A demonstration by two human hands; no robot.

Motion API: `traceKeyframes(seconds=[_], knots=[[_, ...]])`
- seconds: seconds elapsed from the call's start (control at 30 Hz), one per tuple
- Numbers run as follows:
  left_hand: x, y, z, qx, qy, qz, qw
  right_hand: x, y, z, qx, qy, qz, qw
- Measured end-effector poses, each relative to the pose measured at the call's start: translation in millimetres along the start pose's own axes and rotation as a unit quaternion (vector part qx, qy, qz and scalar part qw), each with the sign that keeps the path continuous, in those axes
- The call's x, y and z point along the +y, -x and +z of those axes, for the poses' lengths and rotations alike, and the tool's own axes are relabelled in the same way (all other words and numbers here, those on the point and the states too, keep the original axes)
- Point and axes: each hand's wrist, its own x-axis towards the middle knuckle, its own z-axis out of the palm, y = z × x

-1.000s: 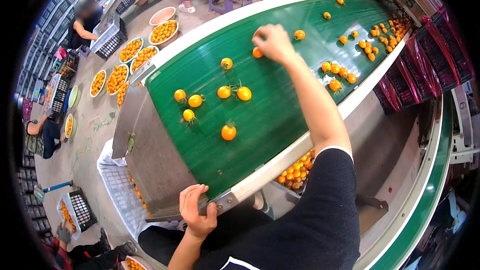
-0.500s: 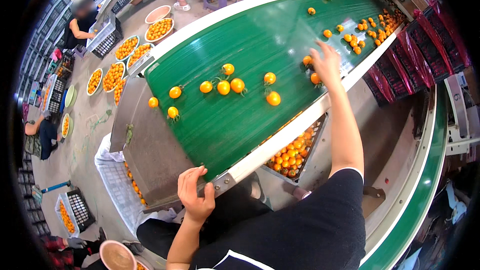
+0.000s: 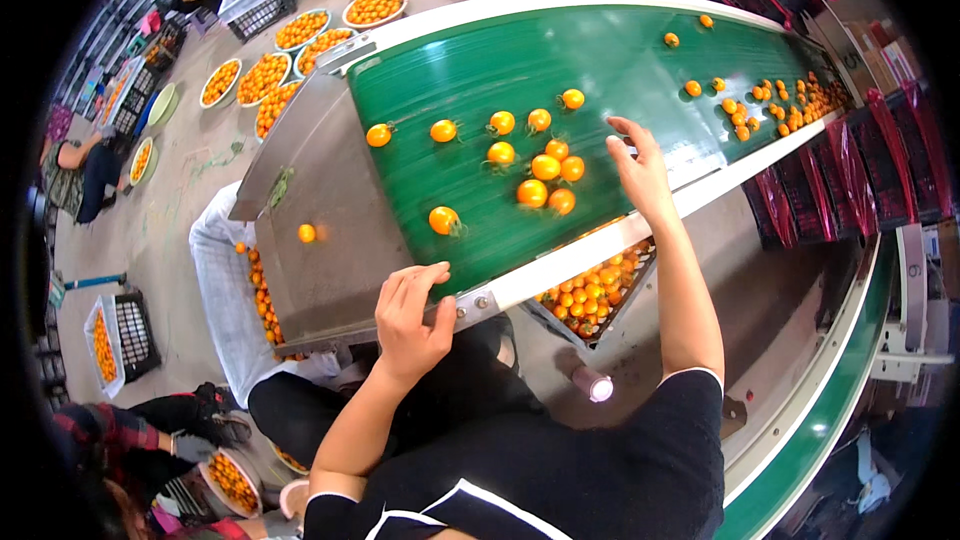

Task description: The person sorts yellow tomatoes on a green conveyor belt by hand, moving them from the belt into crates and buckets.

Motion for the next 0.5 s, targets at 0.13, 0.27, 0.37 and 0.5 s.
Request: traceKeyframes(seconds=[0.13, 0.27, 0.37, 0.5], knots=[[0.7, 0.7, 0.0, 0.003, 0.009, 0.004, 1.000, -16.7, 7.5, 49.1, -0.010, 0.057, -0.058, 0.997], [-3.0, 4.0, -4.1, -0.030, 0.014, -0.029, 0.999, -89.9, 34.7, 78.2, -0.181, -0.058, -0.067, 0.980], [-14.0, 5.3, -7.2, -0.033, -0.033, -0.052, 0.998, -86.2, -11.9, 80.5, -0.117, -0.103, -0.123, 0.980], [-17.7, 12.0, -13.8, -0.027, -0.013, -0.055, 0.998, -36.1, -99.1, 94.8, 0.093, 0.101, -0.097, 0.986]])
